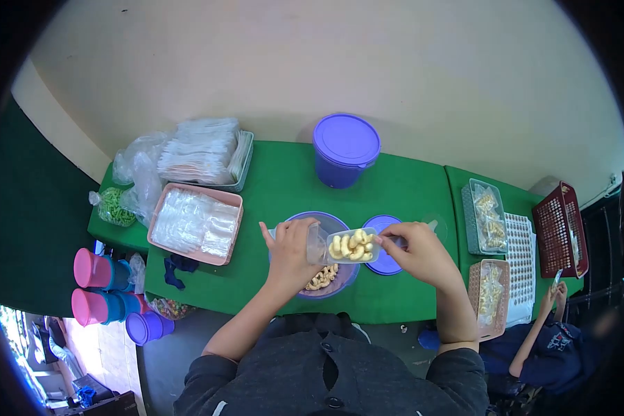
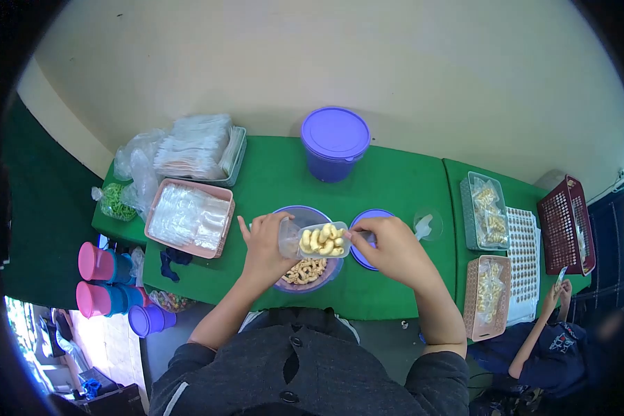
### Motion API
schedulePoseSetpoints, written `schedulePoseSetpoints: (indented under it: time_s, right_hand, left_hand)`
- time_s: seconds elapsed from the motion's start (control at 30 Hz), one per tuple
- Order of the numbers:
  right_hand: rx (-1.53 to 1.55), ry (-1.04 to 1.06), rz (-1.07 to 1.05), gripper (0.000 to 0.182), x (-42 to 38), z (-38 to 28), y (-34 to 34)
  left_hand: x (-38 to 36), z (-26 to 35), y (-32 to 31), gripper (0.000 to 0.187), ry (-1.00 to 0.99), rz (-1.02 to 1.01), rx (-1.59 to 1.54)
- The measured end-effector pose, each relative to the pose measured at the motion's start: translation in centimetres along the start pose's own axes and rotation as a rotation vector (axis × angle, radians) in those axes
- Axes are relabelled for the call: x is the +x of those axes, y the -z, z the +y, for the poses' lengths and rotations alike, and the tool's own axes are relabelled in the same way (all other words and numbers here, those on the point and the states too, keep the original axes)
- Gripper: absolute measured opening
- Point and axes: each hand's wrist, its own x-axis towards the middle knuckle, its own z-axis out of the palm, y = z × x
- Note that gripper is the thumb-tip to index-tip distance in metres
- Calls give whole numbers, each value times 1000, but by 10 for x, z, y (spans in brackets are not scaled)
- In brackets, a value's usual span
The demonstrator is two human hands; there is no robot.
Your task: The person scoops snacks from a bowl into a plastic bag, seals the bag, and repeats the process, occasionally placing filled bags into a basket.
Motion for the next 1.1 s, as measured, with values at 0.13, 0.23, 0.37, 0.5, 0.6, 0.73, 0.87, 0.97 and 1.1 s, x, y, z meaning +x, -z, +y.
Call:
schedulePoseSetpoints:
  time_s: [0.13,0.23,0.37,0.5,0.6,0.73,0.87,0.97,1.1]
  right_hand:
    - [-124,14,37,19,1,-11,-8]
    - [-123,47,131,29,4,-22,-9]
    - [183,74,109,32,6,-38,-1]
    - [725,146,80,26,14,-20,-22]
    - [765,137,162,22,19,-14,-33]
    - [779,133,249,20,19,-10,-31]
    - [805,109,398,21,35,4,-43]
    - [403,-8,107,18,57,36,-77]
    - [208,62,-234,21,87,92,-153]
  left_hand:
    - [2,4,-11,76,-54,-77,108]
    - [1,5,-21,78,-27,-120,24]
    - [2,0,-29,80,8,-71,11]
    - [1,1,-28,84,37,-30,-53]
    - [1,-3,-30,82,53,-13,-89]
    - [0,-18,-31,75,92,61,-143]
    - [4,-35,-17,69,145,48,-331]
    - [2,-55,-24,52,174,228,-608]
    - [0,-70,-36,46,173,309,-629]
